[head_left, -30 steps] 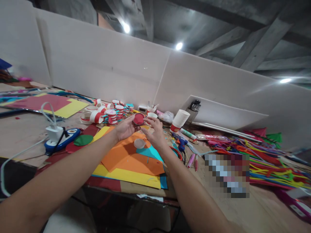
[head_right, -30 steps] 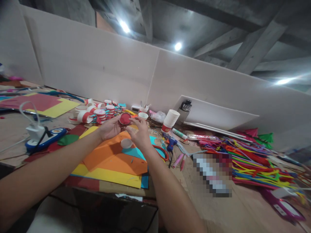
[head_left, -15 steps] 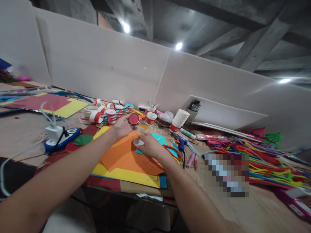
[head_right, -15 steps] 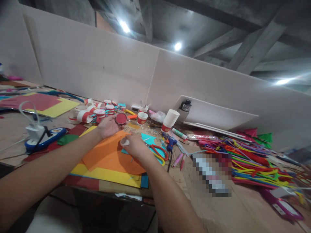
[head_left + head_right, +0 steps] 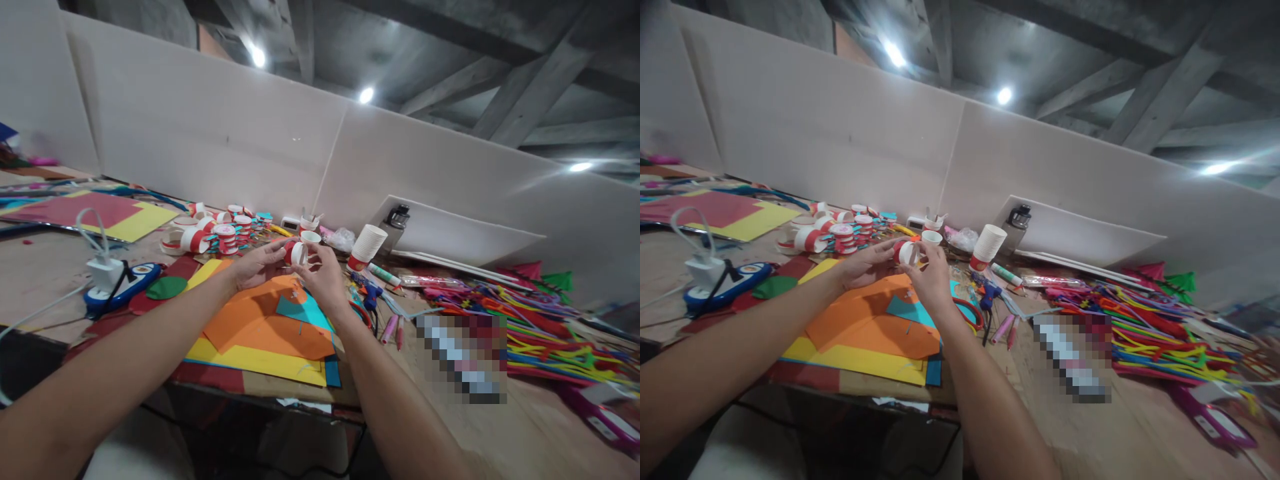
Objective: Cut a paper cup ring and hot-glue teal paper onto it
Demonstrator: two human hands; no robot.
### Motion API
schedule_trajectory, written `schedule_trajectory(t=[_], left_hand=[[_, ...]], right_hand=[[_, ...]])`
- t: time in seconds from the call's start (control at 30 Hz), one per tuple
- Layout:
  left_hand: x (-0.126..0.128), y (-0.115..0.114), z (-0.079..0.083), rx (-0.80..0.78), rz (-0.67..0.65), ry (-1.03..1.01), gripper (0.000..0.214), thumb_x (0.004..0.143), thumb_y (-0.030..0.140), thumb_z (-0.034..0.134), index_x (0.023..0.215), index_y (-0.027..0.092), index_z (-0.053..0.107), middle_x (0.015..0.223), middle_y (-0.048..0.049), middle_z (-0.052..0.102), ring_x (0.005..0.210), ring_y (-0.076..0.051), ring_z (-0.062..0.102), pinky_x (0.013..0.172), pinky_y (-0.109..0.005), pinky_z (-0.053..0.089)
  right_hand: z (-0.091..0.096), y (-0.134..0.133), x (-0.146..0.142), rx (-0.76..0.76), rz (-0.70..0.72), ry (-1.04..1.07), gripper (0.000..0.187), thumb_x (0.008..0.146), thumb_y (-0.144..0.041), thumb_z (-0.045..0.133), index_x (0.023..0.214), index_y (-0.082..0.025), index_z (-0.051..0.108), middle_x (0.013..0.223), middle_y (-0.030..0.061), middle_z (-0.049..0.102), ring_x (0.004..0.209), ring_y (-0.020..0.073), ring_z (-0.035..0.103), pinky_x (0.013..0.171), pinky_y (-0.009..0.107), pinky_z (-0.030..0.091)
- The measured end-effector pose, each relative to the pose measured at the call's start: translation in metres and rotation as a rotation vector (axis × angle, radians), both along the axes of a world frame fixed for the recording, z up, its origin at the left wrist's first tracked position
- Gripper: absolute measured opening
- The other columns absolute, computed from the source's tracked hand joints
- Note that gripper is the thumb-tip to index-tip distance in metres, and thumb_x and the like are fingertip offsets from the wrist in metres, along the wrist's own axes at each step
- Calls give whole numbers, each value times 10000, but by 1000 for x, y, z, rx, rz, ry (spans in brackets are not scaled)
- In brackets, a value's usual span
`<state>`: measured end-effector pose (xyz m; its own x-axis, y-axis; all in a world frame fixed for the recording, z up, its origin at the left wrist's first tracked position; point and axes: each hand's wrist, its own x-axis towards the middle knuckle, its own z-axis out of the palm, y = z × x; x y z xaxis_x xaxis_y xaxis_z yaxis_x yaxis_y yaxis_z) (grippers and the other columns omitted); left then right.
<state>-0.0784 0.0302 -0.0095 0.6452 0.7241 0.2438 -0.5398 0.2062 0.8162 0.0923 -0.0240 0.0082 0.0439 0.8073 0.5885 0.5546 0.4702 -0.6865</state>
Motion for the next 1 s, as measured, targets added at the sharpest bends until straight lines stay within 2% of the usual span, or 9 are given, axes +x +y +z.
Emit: schedule_trajectory(t=[0.13, 0.27, 0.4, 0.6, 0.73, 0.87, 1.0], left_hand=[[-1, -1, 0, 45, -43, 38, 465, 803, 273, 740, 1258, 247, 648, 1193, -85, 671, 917, -149, 637, 847, -291, 501], [-1, 0, -1, 61, -32, 52, 494, 775, 280, 769, 1255, 257, 654, 1152, -81, 690, 912, -150, 637, 852, -294, 492], [0, 2, -2, 85, -22, 58, 533, 756, 305, 785, 1268, 247, 649, 1121, -86, 700, 905, -152, 634, 839, -283, 484], [-1, 3, -2, 123, 52, 130, 567, 691, 341, 830, 1222, 204, 686, 1075, -101, 709, 874, -157, 628, 810, -279, 481], [-3, 4, -4, 154, 83, 156, 533, 705, 338, 816, 1199, 175, 699, 1066, -121, 708, 872, -169, 631, 778, -274, 478], [-3, 3, -4, 214, 91, 192, 502, 737, 305, 792, 1213, 184, 691, 1101, -122, 700, 924, -188, 636, 800, -284, 479], [-2, -1, 0, 224, 40, 228, 390, 791, 285, 738, 1163, 172, 711, 1068, -125, 703, 931, -210, 650, 843, -332, 497]], right_hand=[[3, -1, 0, -8, 14, -33, 481, 693, -225, 791, 1150, -203, 641, 1095, 80, 603, 797, 155, 578, 666, 294, 524], [5, -3, -1, 5, 5, -70, 469, 682, -210, 805, 1125, -203, 653, 1092, 79, 610, 766, 148, 570, 652, 294, 517], [7, -4, 1, 29, -1, -112, 419, 718, -279, 789, 1109, -204, 660, 1067, 80, 619, 741, 149, 568, 639, 302, 511], [8, -5, 3, 25, 44, -99, 367, 711, -379, 798, 985, -174, 664, 1028, 81, 630, 698, 136, 559, 628, 300, 494], [7, -5, 4, -29, 57, -83, 384, 698, -411, 802, 962, -175, 653, 986, 63, 628, 674, 125, 553, 615, 285, 486], [8, -5, 6, -25, 47, -125, 372, 684, -379, 815, 946, -176, 645, 959, 50, 613, 684, 125, 546, 616, 278, 486], [8, -5, 5, -17, -10, -235, 323, 677, -257, 814, 942, -173, 649, 968, 58, 595, 722, 142, 551, 648, 300, 496]])
